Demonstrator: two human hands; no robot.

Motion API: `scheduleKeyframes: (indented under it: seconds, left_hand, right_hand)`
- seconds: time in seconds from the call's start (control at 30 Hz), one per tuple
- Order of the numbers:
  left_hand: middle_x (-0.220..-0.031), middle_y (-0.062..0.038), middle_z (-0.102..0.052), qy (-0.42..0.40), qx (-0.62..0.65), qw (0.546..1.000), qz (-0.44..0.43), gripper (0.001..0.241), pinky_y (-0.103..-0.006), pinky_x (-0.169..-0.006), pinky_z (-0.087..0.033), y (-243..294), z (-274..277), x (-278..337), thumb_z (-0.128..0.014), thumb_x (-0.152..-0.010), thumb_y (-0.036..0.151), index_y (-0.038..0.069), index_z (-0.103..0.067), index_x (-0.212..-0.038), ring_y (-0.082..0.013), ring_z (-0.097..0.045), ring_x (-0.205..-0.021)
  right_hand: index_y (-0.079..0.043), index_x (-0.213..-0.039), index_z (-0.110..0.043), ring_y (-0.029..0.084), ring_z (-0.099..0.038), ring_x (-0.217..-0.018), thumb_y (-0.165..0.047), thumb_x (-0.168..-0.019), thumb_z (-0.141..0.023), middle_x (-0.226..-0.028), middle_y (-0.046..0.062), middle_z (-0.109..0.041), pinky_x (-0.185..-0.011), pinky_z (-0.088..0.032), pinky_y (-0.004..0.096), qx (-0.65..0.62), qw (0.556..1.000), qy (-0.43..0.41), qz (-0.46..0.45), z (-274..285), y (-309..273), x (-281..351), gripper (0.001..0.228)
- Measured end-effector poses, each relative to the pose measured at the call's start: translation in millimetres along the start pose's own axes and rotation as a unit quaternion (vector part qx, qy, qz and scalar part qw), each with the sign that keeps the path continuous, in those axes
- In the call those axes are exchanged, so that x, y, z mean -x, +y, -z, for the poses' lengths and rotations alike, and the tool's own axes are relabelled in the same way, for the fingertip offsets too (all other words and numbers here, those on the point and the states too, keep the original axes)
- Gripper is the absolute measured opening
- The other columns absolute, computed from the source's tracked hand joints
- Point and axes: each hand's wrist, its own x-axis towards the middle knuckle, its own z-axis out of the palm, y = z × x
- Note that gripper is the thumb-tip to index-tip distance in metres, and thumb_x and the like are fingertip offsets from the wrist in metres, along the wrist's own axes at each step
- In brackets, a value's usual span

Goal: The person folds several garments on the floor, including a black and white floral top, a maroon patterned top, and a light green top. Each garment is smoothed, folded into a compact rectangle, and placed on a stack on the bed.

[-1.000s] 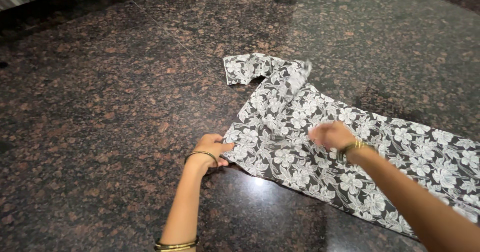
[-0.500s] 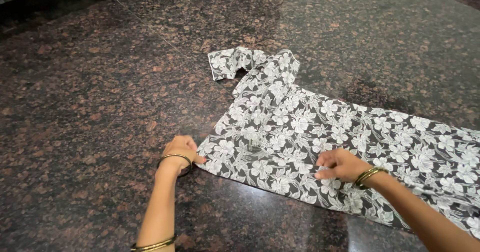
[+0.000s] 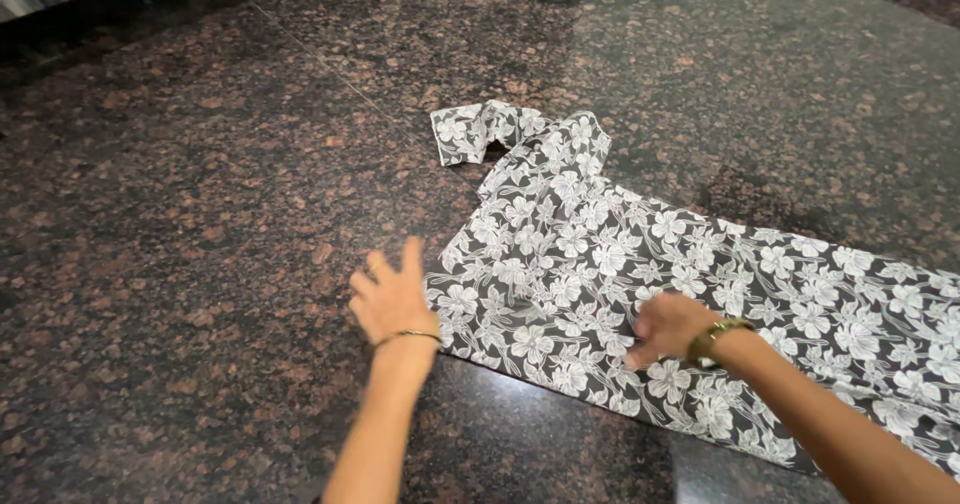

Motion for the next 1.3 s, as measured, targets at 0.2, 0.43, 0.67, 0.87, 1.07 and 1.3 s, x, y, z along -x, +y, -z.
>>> scheduleKeyframes:
  seconds: [0.2,0.43,0.67,0.87,1.07,1.3]
  left_hand:
    - [-0.147,-0.021,-0.031,-0.145,0.092,0.985,-0.035,0.103,-0.0576,-0.110,-0.035,62.5,-18.3,29.4,-0.093,-0.066,0.038,0.011,-0.033,-0.144,-0.0450,-0.028,-0.138]
    - [-0.164,-0.026,0.037,-0.400,-0.025,0.916,0.007,0.162,-0.0893,-0.105,0.000,81.7,-8.7,45.0,-0.094,-0.058,0.062,0.022,0.024,-0.162,-0.0540,0.037,-0.147]
    - [-0.163,-0.021,0.042,-0.398,-0.016,0.917,0.011,0.171,-0.0902,-0.103,-0.001,79.7,1.5,45.6,-0.097,-0.050,0.061,0.030,0.030,-0.160,-0.0536,0.038,-0.146]
    - [-0.164,-0.019,0.043,-0.386,-0.006,0.922,0.002,0.170,-0.0889,-0.103,0.000,76.8,7.2,49.7,-0.096,-0.049,0.063,0.033,0.030,-0.160,-0.0533,0.037,-0.147]
    - [-0.164,-0.016,0.042,-0.343,0.006,0.939,0.006,0.170,-0.0864,-0.104,0.006,71.0,-0.5,60.5,-0.091,-0.046,0.073,0.031,0.027,-0.160,-0.0503,0.038,-0.148]
    - [-0.170,-0.018,0.023,-0.329,-0.044,0.943,0.000,0.147,-0.0816,-0.107,0.015,65.8,-12.0,81.9,-0.069,-0.056,0.091,0.018,-0.002,-0.165,-0.0513,0.037,-0.148]
  right_hand:
    - [-0.006,-0.087,-0.069,0.016,-0.072,-0.067,-0.025,-0.089,-0.073,-0.080,0.010,-0.076,-0.064,-0.059,0.026,-0.616,0.771,0.150,-0.066,30.5,-83.5,-51.5,0.019]
    - [-0.004,-0.082,-0.060,0.017,-0.048,-0.057,-0.013,-0.087,-0.083,-0.070,0.006,-0.060,-0.052,-0.037,0.037,-0.723,0.649,0.230,-0.057,37.0,-93.4,-189.9,0.026]
    - [-0.002,-0.108,-0.057,0.024,-0.074,-0.076,-0.004,-0.096,-0.050,-0.099,0.019,-0.075,-0.068,-0.055,0.036,-0.734,0.480,0.480,-0.030,133.6,-61.8,-185.9,0.014]
    - [-0.014,-0.136,-0.043,0.015,-0.066,-0.083,0.012,-0.075,-0.072,-0.117,0.005,-0.066,-0.057,-0.043,0.028,-0.760,0.500,0.405,0.090,194.8,-77.1,-42.9,0.072]
    - [-0.001,-0.135,-0.055,0.009,-0.055,-0.074,0.012,-0.089,-0.054,-0.084,-0.001,-0.056,-0.065,-0.047,0.023,-0.688,0.551,0.248,0.402,128.7,-24.0,53.7,0.048]
    - [-0.011,-0.117,-0.071,0.011,-0.053,-0.061,0.009,-0.086,-0.059,-0.093,0.002,-0.075,-0.053,-0.042,0.026,-0.684,0.638,0.321,-0.149,-66.6,71.1,64.9,0.039]
